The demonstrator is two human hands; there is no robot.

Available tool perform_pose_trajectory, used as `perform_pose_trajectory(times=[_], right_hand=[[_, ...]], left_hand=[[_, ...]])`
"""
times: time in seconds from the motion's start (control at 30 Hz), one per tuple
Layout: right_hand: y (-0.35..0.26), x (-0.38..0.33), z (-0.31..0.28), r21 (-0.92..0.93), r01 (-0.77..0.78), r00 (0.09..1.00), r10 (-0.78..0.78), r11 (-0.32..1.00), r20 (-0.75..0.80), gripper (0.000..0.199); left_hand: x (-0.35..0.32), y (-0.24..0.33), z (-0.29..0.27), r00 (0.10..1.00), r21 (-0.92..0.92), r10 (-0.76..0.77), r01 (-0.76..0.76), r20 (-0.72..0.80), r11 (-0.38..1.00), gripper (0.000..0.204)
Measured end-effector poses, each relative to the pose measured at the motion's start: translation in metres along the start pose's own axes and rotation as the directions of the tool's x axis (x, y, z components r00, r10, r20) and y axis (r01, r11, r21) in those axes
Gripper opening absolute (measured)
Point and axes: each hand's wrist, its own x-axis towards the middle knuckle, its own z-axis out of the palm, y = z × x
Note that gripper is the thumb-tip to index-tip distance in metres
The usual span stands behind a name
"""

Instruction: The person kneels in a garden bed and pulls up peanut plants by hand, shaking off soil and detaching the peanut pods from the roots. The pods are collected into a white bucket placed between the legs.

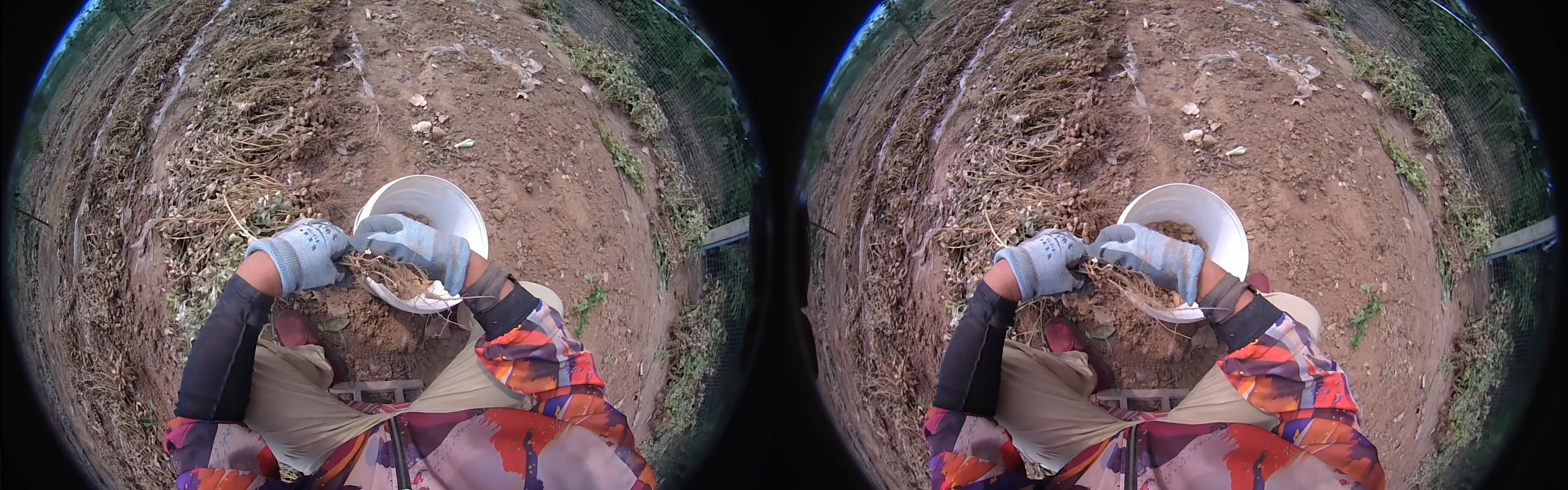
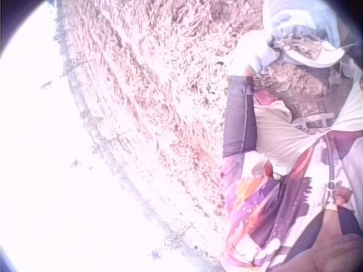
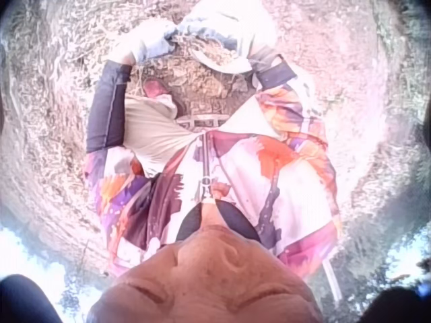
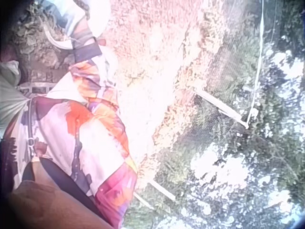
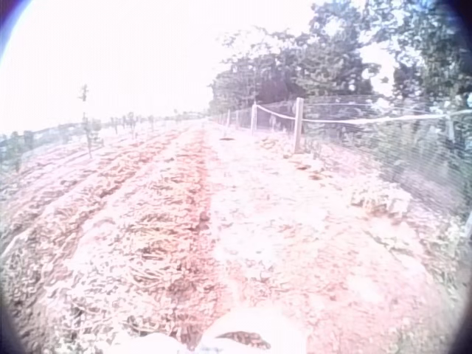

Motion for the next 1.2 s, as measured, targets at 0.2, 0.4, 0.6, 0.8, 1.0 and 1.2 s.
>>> perform_pose_trajectory(times=[0.2, 0.4, 0.6, 0.8, 1.0, 1.2], right_hand=[[0.014, 0.009, -0.001, 0.045, -0.139, 0.989, 0.141, 0.989, -0.048, 0.028], [0.013, 0.011, -0.007, -0.042, -0.112, 0.986, 0.106, 0.993, -0.130, 0.025], [-0.011, 0.014, 0.005, -0.308, -0.261, 0.964, 0.232, 0.915, -0.128, 0.020], [-0.002, 0.009, 0.006, -0.240, -0.172, 0.984, 0.154, 0.955, -0.093, 0.016], [-0.016, 0.010, 0.016, -0.755, 0.181, 0.954, -0.299, 0.631, -0.021, 0.020], [-0.011, 0.009, 0.014, -0.490, -0.195, 0.969, 0.092, 0.850, -0.228, 0.018]], left_hand=[[-0.001, -0.009, 0.001, 0.998, -0.100, 0.039, -0.043, -0.042, 0.994, 0.036], [-0.001, -0.004, -0.004, 0.998, -0.035, 0.038, -0.039, -0.045, 0.999, 0.032], [-0.001, -0.011, 0.010, 0.986, 0.068, 0.088, -0.079, -0.142, 0.995, 0.028], [0.000, -0.003, 0.011, 0.993, 0.201, 0.073, -0.054, -0.089, 0.978, 0.024], [0.000, 0.005, 0.005, 0.999, 0.239, -0.024, 0.031, -0.033, 0.970, 0.021], [0.000, 0.008, 0.004, 0.996, 0.217, -0.071, 0.081, -0.055, 0.973, 0.022]])
